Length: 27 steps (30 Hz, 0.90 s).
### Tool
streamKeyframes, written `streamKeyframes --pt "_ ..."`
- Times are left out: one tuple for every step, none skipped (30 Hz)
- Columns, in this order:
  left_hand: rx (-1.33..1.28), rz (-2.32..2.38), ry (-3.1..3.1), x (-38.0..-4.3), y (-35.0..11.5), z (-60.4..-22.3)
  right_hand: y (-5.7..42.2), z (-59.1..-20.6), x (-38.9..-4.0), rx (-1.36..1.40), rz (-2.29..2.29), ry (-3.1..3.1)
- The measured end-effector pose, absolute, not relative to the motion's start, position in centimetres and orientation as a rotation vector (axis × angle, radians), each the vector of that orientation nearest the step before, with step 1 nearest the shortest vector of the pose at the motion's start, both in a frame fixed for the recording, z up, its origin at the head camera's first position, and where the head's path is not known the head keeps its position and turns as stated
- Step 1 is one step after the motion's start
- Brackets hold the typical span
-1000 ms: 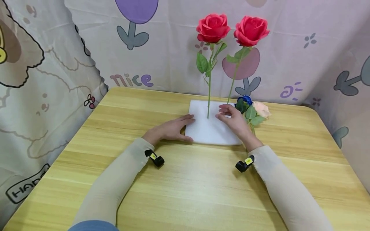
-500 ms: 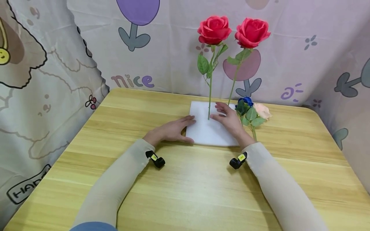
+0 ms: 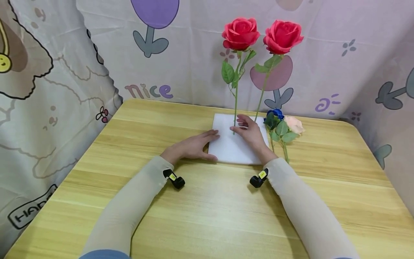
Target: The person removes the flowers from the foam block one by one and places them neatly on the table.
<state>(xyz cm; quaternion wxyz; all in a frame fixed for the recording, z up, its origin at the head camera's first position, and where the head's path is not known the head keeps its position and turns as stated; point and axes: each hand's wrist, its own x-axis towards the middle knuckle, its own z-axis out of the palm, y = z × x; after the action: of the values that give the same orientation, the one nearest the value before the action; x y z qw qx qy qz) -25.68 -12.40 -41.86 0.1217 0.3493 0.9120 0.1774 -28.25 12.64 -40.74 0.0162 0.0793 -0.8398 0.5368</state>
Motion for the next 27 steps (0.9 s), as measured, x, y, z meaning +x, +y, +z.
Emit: streamKeyframes --pt "1.02 0.516 2.663 -25.68 -12.39 -41.86 12.55 -40.8 -28.28 0.243 1.664 -2.61" --pt "1.021 0.514 2.662 -25.69 -12.38 -41.88 12.49 -40.87 -28.34 0.245 1.662 -2.608" --pt "1.023 0.513 2.661 -25.68 -12.38 -41.89 12.45 -40.94 -28.37 0.244 1.66 -2.603" --pt "1.024 0.513 2.661 -25.69 -12.37 -41.91 12.42 -40.96 -28.37 0.243 1.659 -2.597" --pt "1.026 0.516 2.66 -25.69 -12.35 -41.91 12.41 -41.0 -28.38 0.237 1.658 -2.592" --pt "1.026 0.519 2.659 -25.69 -12.34 -41.91 12.4 -41.06 -28.41 0.233 1.652 -2.592" --pt "1.026 0.52 2.659 -25.69 -12.33 -41.92 12.4 -41.11 -28.42 0.231 1.647 -2.596" --pt "1.03 0.523 2.657 -25.7 -12.32 -41.92 12.4 -41.14 -28.4 0.233 1.637 -2.602" --pt "1.03 0.527 2.656 -25.71 -12.32 -41.92 12.42 -41.19 -28.39 0.236 1.629 -2.605" --pt "1.032 0.528 2.656 -25.73 -12.32 -41.92 12.43 -41.22 -28.38 0.241 1.618 -2.61" --pt "1.034 0.529 2.656 -25.74 -12.33 -41.92 12.42 -41.25 -28.37 0.246 1.609 -2.615" --pt "1.036 0.524 2.657 -25.75 -12.34 -41.91 12.41 -41.29 -28.36 0.256 1.603 -2.617" --pt "1.041 0.522 2.657 -25.76 -12.35 -41.9 12.4 -41.31 -28.31 0.264 1.604 -2.614" --pt "1.044 0.52 2.656 -25.75 -12.36 -41.88 12.39 -41.32 -28.26 0.27 1.601 -2.611" --pt "1.045 0.514 2.657 -25.73 -12.38 -41.86 12.39 -41.34 -28.23 0.274 1.602 -2.607" --pt "1.047 0.511 2.659 -25.74 -12.39 -41.85 12.4 -41.33 -28.19 0.275 1.596 -2.609" --pt "1.049 0.51 2.66 -25.74 -12.38 -41.82 12.41 -41.33 -28.17 0.275 1.594 -2.612" --pt "1.052 0.508 2.659 -25.75 -12.38 -41.79 12.43 -41.33 -28.16 0.275 1.591 -2.617" --pt "1.053 0.507 2.658 -25.75 -12.37 -41.8 12.48 -41.32 -28.14 0.279 1.581 -2.627" --pt "1.054 0.505 2.658 -25.75 -12.37 -41.82 12.52 -41.31 -28.13 0.283 1.573 -2.639" --pt "1.056 0.502 2.659 -25.75 -12.37 -41.85 12.56 -41.3 -28.13 0.289 1.567 -2.649" --pt "1.056 0.503 2.659 -25.75 -12.37 -41.89 12.6 -41.3 -28.16 0.291 1.563 -2.659" --pt "1.054 0.502 2.661 -25.73 -12.37 -41.89 12.64 -41.3 -28.19 0.294 1.563 -2.664" --pt "1.053 0.501 2.661 -25.71 -12.38 -41.91 12.69 -41.3 -28.22 0.296 1.569 -2.668" --pt "1.05 0.503 2.661 -25.69 -12.38 -41.92 12.73 -41.3 -28.26 0.3 1.571 -2.675" --pt "1.047 0.507 2.662 -25.67 -12.38 -41.91 12.77 -41.28 -28.28 0.302 1.576 -2.68" --pt "1.043 0.512 2.662 -25.65 -12.38 -41.91 12.81 -41.27 -28.33 0.301 1.581 -2.687"
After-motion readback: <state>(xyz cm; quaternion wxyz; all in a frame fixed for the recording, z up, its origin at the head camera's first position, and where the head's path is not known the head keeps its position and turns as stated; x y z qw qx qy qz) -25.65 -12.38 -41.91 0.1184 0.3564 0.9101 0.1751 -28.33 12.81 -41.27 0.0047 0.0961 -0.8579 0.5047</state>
